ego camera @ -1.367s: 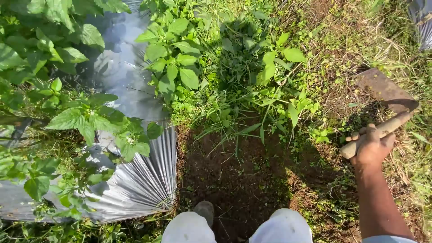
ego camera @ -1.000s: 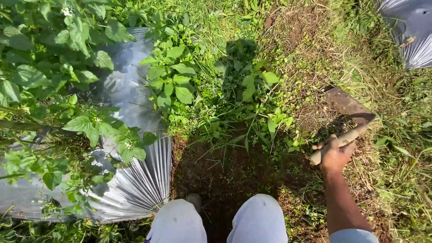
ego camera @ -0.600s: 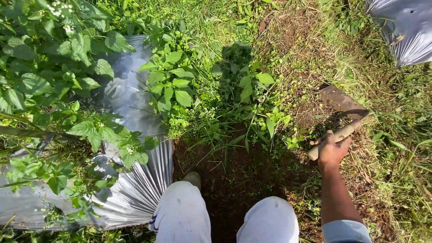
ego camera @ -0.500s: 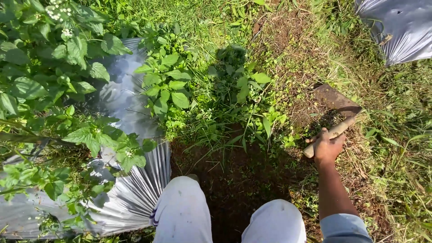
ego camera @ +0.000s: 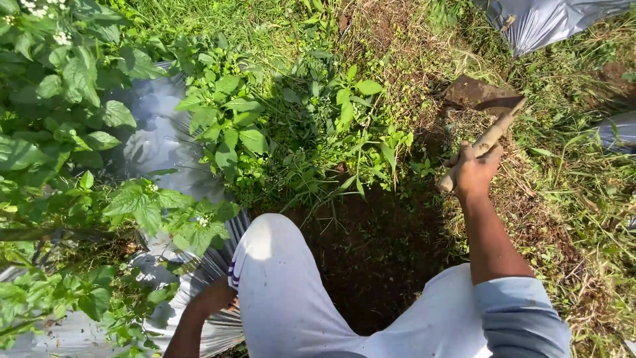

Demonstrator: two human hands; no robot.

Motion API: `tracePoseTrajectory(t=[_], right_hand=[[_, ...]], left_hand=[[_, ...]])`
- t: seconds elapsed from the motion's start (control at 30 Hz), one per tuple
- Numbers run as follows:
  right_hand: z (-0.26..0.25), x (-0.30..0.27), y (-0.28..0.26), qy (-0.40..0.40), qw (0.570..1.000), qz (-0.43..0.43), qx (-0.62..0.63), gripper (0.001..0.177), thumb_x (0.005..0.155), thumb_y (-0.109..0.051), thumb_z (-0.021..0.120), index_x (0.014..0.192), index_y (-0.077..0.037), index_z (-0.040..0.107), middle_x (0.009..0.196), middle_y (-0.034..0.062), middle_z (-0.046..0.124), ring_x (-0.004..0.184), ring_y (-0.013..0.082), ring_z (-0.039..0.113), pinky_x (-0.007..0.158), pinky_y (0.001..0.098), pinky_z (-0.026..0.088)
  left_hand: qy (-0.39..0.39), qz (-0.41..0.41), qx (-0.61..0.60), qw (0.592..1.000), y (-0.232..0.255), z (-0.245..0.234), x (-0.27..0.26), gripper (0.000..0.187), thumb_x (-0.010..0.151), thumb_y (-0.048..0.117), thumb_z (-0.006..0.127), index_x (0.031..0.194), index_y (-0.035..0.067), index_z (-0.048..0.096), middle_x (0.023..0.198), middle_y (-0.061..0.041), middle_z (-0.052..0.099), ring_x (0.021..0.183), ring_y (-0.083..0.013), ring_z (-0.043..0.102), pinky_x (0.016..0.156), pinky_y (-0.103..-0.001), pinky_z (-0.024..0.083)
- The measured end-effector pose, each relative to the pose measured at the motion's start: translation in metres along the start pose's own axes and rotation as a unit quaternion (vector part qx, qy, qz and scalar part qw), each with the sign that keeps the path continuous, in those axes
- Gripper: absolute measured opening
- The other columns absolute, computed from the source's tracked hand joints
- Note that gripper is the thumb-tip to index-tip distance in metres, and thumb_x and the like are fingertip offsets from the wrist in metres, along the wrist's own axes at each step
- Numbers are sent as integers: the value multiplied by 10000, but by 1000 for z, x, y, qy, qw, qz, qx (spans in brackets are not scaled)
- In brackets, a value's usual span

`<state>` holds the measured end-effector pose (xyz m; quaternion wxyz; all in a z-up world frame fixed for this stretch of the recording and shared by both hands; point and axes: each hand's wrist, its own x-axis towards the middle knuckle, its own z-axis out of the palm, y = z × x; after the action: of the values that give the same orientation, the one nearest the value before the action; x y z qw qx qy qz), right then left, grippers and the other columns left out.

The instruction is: The person uses a hoe to loosen the soil and uproot weeds growing along the edge of a plastic-covered garden bed. They gather the removed weeds by hand and toss them aside, repeating the process to clear the area.

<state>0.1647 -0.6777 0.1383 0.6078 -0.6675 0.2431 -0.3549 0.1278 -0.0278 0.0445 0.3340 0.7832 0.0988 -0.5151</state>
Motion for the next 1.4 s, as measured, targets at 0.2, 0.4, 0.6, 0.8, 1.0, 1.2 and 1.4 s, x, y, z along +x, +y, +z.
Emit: tracePoseTrajectory(t=[0.2,0.4,0.6,0.8,1.0,1.2,1.4], right_hand=[[3,-18,-62,-91,989,-25,-116,275,1109,-54,604,1274,-3,391,913,170,616,658,222,653,646,390,606],[-4,-26,-105,-158,964,-24,-213,342,1091,-38,645,1291,61,385,898,232,610,638,285,651,658,462,591],[-34,-76,-154,-155,948,23,-278,331,1101,-32,619,1302,80,380,906,251,614,649,319,666,681,510,588],[-69,-82,-160,-153,955,-1,-254,400,1096,-97,641,1298,91,352,834,240,623,628,321,660,622,469,578],[-63,-65,-112,-119,975,38,-186,336,1041,-94,623,1232,23,373,773,199,632,557,279,647,533,418,585],[-55,-64,-85,-149,951,122,-243,317,965,-125,637,1164,31,444,696,176,643,506,278,643,480,398,549],[-57,-69,-81,-137,940,172,-260,323,976,-109,658,1181,46,462,692,192,619,492,275,613,489,414,560]], left_hand=[[183,132,-31,974,170,-31,-91,770,859,634,577,1460,153,574,1348,-283,652,1286,-457,600,1146,-575,407],[47,416,-80,905,205,-34,-54,480,1035,266,611,1457,42,566,1399,-252,618,1289,-407,590,1099,-557,469],[-12,386,155,909,288,-24,-58,641,1001,424,618,1513,55,506,1466,-249,561,1342,-427,561,1121,-576,455],[-25,418,402,815,356,34,-15,616,985,524,560,1469,142,561,1446,-143,617,1321,-330,611,1139,-479,462],[11,396,632,666,368,103,95,607,911,626,586,1279,157,700,1238,-133,718,1183,-385,667,1016,-638,499],[84,381,656,646,409,150,85,489,968,486,571,1159,65,731,846,-100,712,795,-303,700,783,-519,584],[100,444,509,730,448,169,68,809,1021,674,399,1403,-23,550,728,-52,592,635,-199,591,627,-367,535]])
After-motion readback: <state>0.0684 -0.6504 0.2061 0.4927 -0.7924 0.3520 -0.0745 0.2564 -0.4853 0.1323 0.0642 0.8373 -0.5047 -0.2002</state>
